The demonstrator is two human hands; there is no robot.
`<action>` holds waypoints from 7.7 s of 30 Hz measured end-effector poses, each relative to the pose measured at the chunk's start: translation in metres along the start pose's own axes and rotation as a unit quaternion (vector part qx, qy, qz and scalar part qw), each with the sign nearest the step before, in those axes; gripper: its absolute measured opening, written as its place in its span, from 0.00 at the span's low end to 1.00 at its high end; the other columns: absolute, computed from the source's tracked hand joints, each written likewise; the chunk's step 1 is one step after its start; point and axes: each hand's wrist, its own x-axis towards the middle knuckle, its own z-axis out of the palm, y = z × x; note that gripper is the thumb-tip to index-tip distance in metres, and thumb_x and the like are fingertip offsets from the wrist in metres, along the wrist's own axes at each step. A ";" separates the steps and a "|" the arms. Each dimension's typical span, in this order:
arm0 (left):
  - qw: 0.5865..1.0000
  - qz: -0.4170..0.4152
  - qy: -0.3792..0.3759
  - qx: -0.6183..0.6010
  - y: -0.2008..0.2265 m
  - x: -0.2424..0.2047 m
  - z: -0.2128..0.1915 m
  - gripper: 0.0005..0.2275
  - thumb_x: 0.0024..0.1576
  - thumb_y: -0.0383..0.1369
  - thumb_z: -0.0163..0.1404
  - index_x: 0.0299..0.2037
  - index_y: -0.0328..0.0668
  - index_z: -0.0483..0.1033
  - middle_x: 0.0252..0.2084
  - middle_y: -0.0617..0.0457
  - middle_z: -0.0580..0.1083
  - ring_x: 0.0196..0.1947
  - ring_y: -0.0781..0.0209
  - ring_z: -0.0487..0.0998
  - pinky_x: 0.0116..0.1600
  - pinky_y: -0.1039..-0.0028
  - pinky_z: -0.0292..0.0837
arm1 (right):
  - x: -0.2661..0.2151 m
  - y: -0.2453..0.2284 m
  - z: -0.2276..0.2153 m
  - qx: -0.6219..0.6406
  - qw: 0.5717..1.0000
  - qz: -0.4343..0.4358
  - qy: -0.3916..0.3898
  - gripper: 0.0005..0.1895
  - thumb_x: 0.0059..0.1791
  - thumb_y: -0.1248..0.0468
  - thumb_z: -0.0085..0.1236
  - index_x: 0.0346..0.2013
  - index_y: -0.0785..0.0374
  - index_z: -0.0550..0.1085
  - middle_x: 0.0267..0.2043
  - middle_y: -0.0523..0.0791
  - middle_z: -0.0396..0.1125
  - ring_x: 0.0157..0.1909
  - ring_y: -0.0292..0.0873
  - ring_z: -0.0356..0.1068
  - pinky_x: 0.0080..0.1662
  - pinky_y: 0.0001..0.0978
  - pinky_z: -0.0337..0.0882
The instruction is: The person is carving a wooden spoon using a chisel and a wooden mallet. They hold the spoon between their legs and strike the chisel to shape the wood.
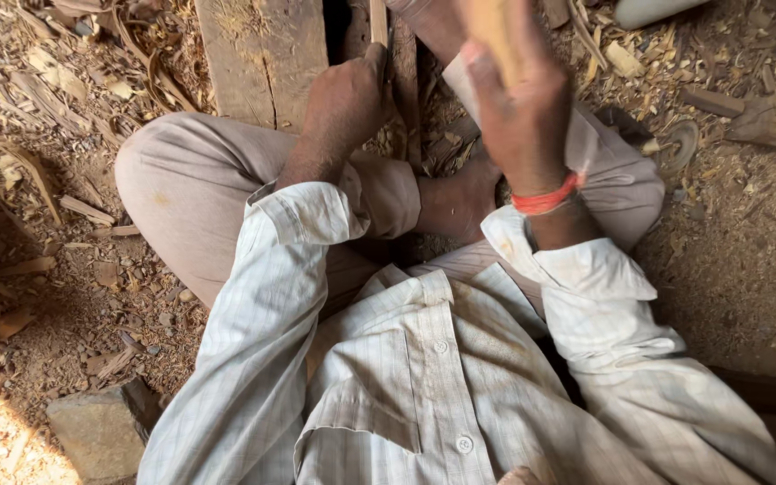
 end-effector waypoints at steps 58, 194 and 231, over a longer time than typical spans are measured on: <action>0.937 0.131 -0.143 0.292 -0.011 0.008 0.039 0.12 0.69 0.35 0.42 0.58 0.42 0.72 0.43 0.47 0.81 0.37 0.53 0.85 0.36 0.64 0.81 | -0.116 0.157 -0.128 0.554 0.714 0.299 0.307 0.15 0.58 0.48 0.51 0.43 0.55 0.73 0.27 0.41 0.64 0.19 0.32 0.56 0.21 0.21 0.55; 0.979 0.016 0.113 -0.167 0.076 0.036 0.064 0.18 0.64 0.40 0.43 0.34 0.34 0.82 0.39 0.38 0.76 0.45 0.41 0.74 0.53 0.52 0.69 | -0.130 0.118 -0.031 0.363 0.880 0.277 0.134 0.22 0.59 0.59 0.53 0.60 0.72 0.64 0.37 0.44 0.62 0.38 0.36 0.64 0.36 0.28 0.68; 0.971 -0.063 0.179 -0.147 0.058 0.047 0.086 0.21 0.64 0.42 0.40 0.30 0.34 0.81 0.35 0.40 0.77 0.39 0.41 0.78 0.46 0.52 0.73 | -0.127 0.083 0.047 0.310 0.897 0.257 0.182 0.20 0.62 0.48 0.46 0.47 0.64 0.63 0.33 0.44 0.65 0.26 0.34 0.64 0.28 0.25 0.66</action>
